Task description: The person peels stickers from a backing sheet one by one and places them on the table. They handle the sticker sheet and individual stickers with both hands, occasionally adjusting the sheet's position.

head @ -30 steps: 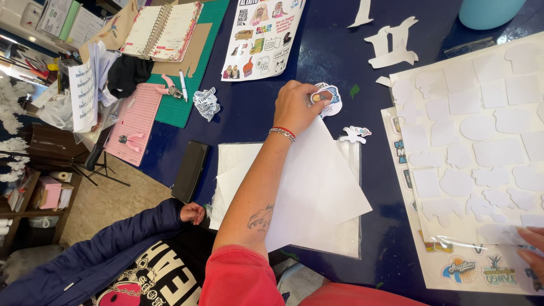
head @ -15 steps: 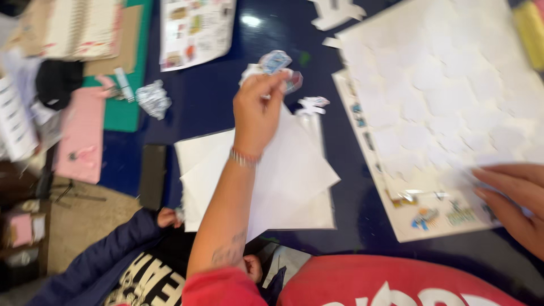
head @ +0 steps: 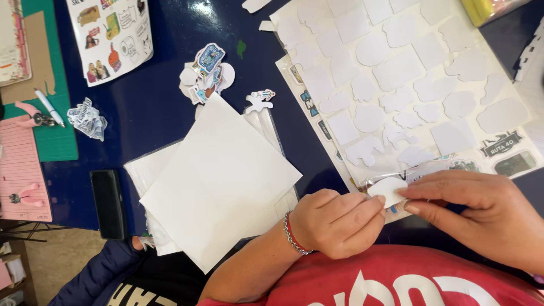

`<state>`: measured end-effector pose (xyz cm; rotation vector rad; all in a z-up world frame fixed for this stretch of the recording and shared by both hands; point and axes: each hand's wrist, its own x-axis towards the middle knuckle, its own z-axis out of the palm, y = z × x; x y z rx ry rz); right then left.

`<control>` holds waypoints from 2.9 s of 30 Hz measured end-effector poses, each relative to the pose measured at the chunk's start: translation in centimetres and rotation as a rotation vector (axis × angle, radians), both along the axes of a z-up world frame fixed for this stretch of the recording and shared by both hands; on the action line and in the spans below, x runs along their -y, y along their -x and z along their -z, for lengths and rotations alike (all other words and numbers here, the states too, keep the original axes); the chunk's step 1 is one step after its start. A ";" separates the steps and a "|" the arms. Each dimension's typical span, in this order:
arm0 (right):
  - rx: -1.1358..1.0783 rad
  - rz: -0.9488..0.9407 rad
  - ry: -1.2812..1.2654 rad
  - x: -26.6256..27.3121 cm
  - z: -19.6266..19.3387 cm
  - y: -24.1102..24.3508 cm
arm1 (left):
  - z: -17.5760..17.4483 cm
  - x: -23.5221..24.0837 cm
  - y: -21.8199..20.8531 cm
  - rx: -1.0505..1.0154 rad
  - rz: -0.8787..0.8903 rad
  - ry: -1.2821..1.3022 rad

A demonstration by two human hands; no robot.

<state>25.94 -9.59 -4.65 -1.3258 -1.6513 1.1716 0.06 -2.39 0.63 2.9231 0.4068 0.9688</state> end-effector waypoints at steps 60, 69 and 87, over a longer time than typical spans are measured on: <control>0.697 -0.535 -0.066 1.2 1.5 0.9 | 1.6 -0.4 0.0 -0.073 -0.056 0.309; 0.716 -0.559 -0.041 1.7 2.8 0.6 | 1.9 -0.2 0.0 -0.072 -0.077 0.240; 0.596 -0.158 -0.404 2.0 5.1 2.0 | -0.4 -1.2 0.8 0.052 -0.143 0.216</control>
